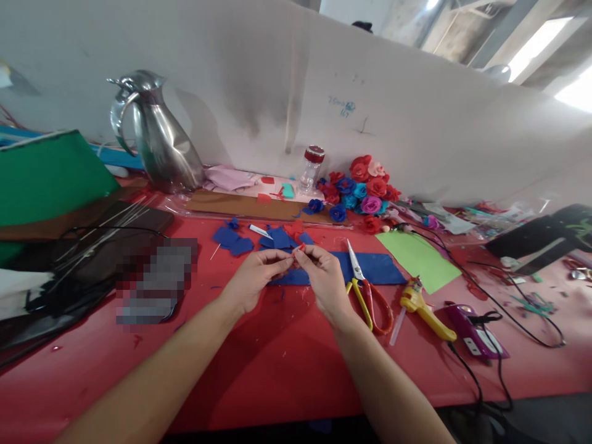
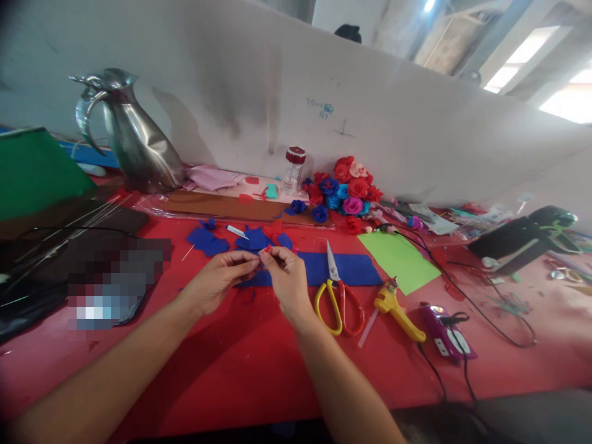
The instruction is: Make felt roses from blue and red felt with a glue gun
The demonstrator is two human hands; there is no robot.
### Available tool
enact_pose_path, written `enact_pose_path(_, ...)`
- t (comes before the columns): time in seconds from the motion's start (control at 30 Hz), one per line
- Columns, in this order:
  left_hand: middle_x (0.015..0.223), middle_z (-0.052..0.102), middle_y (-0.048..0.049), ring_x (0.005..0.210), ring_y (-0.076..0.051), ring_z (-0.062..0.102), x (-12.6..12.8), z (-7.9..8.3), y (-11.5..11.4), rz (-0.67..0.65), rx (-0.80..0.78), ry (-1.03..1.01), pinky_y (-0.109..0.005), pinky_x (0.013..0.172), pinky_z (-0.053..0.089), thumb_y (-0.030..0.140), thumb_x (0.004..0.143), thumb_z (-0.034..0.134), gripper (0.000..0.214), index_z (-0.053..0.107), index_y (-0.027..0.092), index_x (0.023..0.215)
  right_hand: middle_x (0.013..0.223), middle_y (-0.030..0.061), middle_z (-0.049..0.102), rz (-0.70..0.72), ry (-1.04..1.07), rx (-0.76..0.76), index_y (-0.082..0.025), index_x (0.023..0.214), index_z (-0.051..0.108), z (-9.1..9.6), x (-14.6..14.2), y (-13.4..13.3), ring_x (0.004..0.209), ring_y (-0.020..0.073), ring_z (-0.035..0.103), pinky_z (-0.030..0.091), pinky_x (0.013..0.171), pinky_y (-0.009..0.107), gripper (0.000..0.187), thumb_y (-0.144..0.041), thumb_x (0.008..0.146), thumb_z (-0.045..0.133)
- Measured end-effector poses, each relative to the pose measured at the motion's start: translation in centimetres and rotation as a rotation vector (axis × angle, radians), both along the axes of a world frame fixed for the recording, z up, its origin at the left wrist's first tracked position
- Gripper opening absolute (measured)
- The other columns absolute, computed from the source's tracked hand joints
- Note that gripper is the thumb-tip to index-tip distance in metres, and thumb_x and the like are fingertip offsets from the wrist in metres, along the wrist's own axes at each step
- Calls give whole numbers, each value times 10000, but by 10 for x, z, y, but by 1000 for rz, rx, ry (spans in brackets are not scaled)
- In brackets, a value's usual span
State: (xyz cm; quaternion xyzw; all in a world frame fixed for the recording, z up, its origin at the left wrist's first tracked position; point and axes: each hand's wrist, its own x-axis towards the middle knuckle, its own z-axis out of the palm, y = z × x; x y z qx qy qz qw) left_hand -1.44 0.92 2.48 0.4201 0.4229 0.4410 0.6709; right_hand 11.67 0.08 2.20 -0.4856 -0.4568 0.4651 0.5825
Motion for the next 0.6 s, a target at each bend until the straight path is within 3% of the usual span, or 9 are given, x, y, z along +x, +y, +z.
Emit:
enact_pose_path(0.23,723,661,-15,683,-130,540,0,-4,1,-13,14,-10,-281,701,397,353,586,794,204,719,188,680,675,-20,611,49,-57,-1,-201,738,637,-2,0,0,612,117,526,448,620,264,150,-350,723,622)
enact_pose_path(0.43,710,656,-20,692,-143,545,0,-3,2,17,20,-12,-285,705,395,373,561,806,240,715,183,676,721,-26,624,63,25,-11,-209,813,616,-5,-1,-1,627,108,536,447,647,258,219,-375,699,704)
enact_pose_path(0.6,719,653,-14,724,-145,545,-1,-4,1,14,20,-7,-284,735,396,363,561,808,226,708,187,662,667,-35,609,-1,15,-21,-193,738,622,-8,0,0,606,101,505,422,632,250,213,-358,662,732)
